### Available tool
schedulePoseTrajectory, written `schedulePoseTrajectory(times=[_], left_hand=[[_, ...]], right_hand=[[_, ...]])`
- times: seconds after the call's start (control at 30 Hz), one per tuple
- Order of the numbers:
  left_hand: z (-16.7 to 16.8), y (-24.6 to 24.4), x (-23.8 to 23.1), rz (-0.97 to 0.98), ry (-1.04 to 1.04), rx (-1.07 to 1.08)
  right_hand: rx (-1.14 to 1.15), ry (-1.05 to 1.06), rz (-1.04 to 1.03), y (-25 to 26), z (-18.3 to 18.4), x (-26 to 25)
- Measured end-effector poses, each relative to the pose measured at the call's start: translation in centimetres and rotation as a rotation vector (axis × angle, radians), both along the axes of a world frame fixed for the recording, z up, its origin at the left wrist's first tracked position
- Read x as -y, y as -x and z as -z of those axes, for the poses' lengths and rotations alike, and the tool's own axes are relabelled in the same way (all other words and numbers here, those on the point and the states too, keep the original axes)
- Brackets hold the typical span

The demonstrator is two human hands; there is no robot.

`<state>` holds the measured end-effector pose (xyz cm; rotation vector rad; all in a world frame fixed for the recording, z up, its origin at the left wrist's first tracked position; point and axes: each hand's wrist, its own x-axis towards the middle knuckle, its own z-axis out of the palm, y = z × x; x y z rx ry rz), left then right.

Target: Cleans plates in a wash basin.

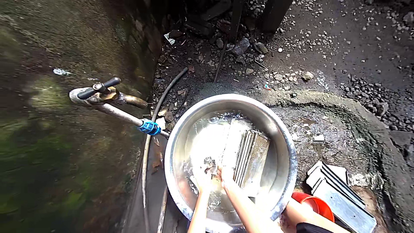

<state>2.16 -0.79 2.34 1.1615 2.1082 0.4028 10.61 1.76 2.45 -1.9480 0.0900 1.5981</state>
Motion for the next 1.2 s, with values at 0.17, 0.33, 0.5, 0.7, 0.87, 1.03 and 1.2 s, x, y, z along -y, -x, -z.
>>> schedulePoseTrajectory(times=[0.17,0.33,0.5,0.7,0.87,1.03,1.2], left_hand=[[0.6,-0.9,-0.8,-0.165,-0.068,-0.038],[-0.1,-0.4,-0.9,0.011,-0.045,-0.080],[0.5,-1.9,-0.6,-0.027,-0.084,-0.085],[0.7,1.3,-4.6,0.041,-0.058,-0.169],[0.3,-0.1,0.5,-0.010,-0.098,-0.065],[0.5,0.3,-4.7,-0.095,-0.042,-0.074],[1.3,-0.9,-2.3,0.022,-0.132,0.077]], right_hand=[[0.054,-0.002,0.022,0.6,0.3,0.2],[0.117,-0.115,-0.034,1.2,1.0,0.8],[0.283,-0.052,-0.210,1.6,0.7,0.6],[0.243,0.002,-0.272,1.2,0.3,-0.2],[0.207,0.026,-0.231,1.4,0.6,-0.2],[0.377,-0.085,-0.378,2.0,0.7,0.5],[0.384,-0.232,-0.452,1.6,0.5,2.8]])
